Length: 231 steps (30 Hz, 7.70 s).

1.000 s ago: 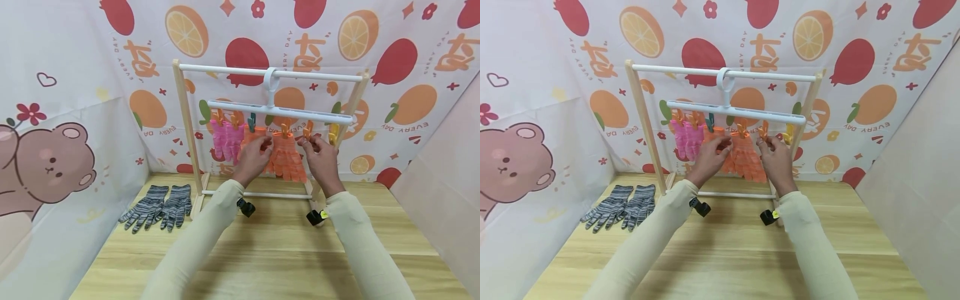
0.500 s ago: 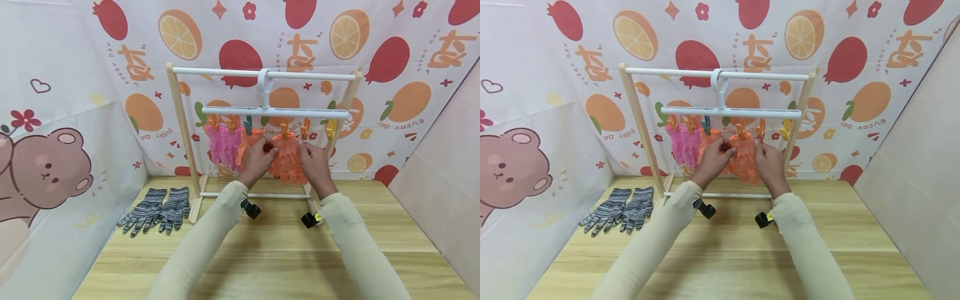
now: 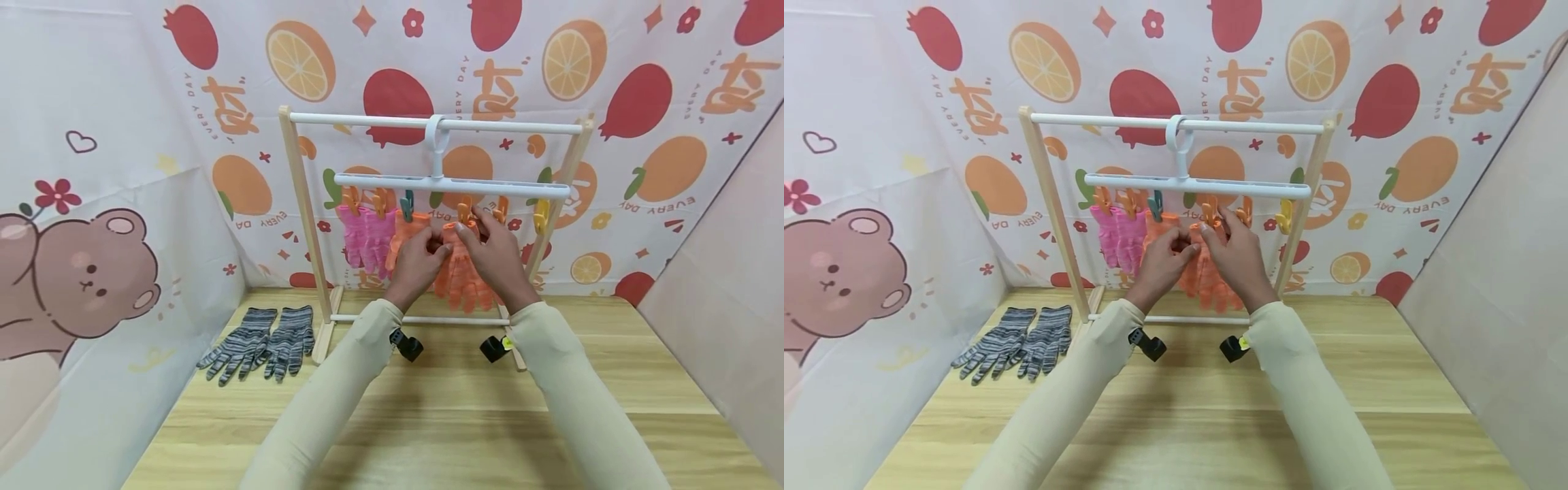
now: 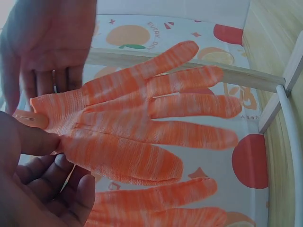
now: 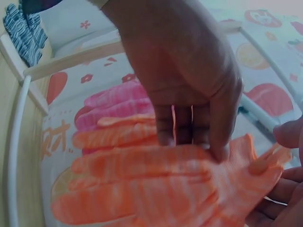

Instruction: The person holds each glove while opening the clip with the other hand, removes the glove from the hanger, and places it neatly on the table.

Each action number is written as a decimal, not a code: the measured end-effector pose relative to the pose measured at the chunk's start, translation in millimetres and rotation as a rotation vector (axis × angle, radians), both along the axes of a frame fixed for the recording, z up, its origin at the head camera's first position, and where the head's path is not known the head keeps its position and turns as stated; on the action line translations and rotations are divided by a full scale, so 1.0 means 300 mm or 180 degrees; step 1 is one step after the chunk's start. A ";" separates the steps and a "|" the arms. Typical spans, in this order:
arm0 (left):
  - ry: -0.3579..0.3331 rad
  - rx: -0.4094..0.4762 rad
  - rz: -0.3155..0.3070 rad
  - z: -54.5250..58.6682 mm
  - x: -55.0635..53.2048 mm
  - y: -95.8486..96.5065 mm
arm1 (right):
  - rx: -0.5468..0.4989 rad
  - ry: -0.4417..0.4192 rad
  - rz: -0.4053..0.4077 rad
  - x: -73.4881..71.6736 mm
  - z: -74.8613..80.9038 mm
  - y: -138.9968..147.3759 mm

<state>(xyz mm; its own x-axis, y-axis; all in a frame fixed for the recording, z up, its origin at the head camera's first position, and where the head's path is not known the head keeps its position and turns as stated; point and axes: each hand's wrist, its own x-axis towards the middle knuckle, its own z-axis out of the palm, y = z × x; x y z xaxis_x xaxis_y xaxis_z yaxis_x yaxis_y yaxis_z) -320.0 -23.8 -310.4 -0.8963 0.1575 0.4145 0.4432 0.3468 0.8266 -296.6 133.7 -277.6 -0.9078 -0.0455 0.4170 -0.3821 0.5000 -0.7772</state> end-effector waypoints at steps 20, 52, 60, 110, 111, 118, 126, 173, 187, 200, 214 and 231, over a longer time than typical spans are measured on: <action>-0.0059 0.0019 -0.0103 0.009 0.009 -0.002 | -0.0461 0.0384 -0.0133 -0.027 0.043 -0.037; -0.0117 -0.0020 -0.0156 -0.021 0.044 -0.083 | -0.0826 0.0509 -0.0237 -0.026 0.034 -0.029; -0.0167 -0.0136 -0.0103 -0.040 0.052 -0.130 | -0.0842 0.0540 -0.0193 -0.024 0.037 -0.031; -0.0127 -0.0365 0.0167 -0.058 0.110 -0.331 | -0.0816 0.0561 -0.0238 -0.017 0.034 -0.025; -0.0127 -0.0369 0.0167 -0.059 0.113 -0.336 | -0.0812 0.0568 -0.0250 -0.019 0.034 -0.024; -0.0241 -0.0317 0.0163 -0.069 0.117 -0.372 | -0.0817 0.0543 -0.0257 -0.025 0.030 -0.024; -0.0224 -0.0391 0.0176 -0.078 0.130 -0.409 | -0.0821 0.0537 -0.0247 -0.020 0.031 -0.026; -0.0848 -0.0448 0.0290 -0.186 0.268 -0.615 | -0.0715 0.0519 -0.0274 -0.020 0.027 -0.032; -0.1023 -0.0450 0.0320 -0.254 0.318 -0.695 | -0.0746 0.0457 -0.0311 -0.014 0.024 -0.027; -0.1198 -0.0451 0.0332 -0.296 0.354 -0.756 | -0.0727 0.0432 -0.0316 -0.014 0.021 -0.032; -0.1488 -0.0541 0.0516 -0.355 0.397 -0.851 | -0.0747 0.0544 -0.0271 -0.026 0.022 -0.034; -0.1857 -0.0959 0.0666 -0.437 0.419 -0.934 | -0.0648 0.0477 -0.0335 -0.022 0.024 -0.032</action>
<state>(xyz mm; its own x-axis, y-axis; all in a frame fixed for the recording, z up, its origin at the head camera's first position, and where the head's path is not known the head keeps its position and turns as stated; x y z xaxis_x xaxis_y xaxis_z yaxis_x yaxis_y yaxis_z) -194.2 -304.0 -441.5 -0.9837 -0.0105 -0.1796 -0.1461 0.6287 0.7638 -303.2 124.1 -270.5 -0.8304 0.1445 0.5380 -0.4547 0.3823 -0.8044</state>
